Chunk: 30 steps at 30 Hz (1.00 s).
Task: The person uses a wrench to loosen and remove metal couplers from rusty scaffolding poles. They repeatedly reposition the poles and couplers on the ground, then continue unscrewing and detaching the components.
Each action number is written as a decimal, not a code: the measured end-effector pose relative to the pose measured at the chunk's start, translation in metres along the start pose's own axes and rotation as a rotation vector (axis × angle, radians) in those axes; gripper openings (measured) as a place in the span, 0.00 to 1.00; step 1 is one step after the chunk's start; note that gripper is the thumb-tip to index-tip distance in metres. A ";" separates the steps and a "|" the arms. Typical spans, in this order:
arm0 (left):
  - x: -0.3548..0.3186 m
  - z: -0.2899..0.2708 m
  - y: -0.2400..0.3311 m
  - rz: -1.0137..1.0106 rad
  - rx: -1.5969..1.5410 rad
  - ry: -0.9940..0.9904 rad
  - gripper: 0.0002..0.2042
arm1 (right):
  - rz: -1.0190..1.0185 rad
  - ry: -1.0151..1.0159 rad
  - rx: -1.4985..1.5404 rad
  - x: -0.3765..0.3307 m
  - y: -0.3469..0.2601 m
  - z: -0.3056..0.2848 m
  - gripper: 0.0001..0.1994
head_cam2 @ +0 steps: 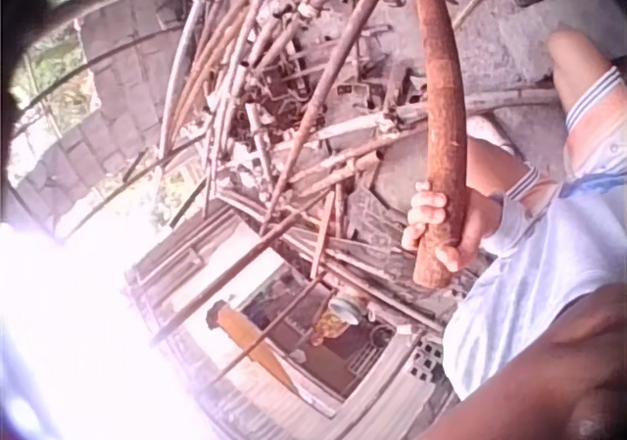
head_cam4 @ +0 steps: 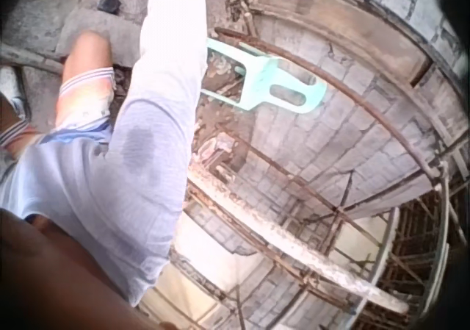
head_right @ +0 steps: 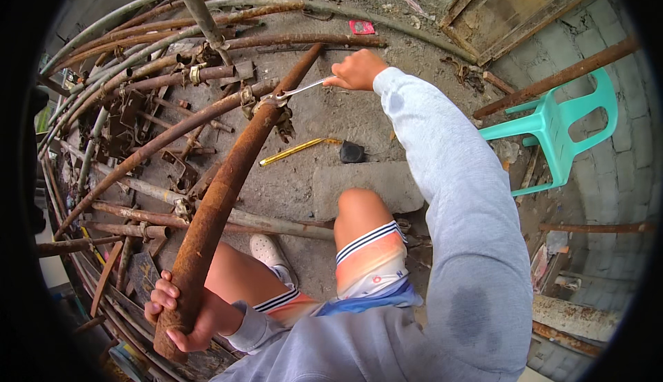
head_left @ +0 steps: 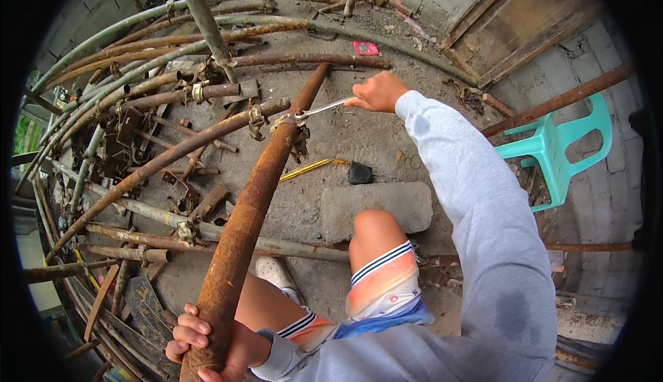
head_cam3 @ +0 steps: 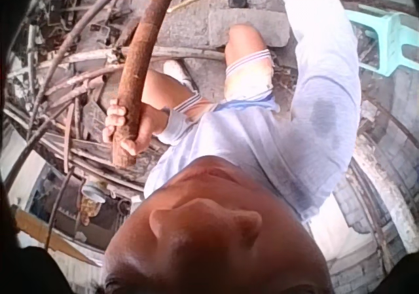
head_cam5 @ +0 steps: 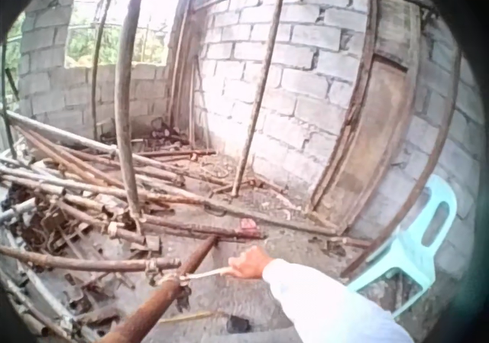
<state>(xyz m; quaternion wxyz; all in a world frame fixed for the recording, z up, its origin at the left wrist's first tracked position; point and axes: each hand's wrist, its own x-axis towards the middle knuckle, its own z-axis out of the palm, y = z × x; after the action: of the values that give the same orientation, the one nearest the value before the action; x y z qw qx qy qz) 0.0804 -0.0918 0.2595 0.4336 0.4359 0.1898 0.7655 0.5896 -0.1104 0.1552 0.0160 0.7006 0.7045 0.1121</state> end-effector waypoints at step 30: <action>0.047 -0.068 -0.053 -0.216 -0.054 0.263 0.24 | 0.107 -0.185 -0.218 0.105 0.017 0.069 0.05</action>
<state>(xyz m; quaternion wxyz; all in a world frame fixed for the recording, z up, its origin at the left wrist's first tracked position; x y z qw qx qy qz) 0.0384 -0.0178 0.2104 0.4963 0.2971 0.2702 0.7697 0.6173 0.0023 0.1051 0.1507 0.7386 0.6453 0.1238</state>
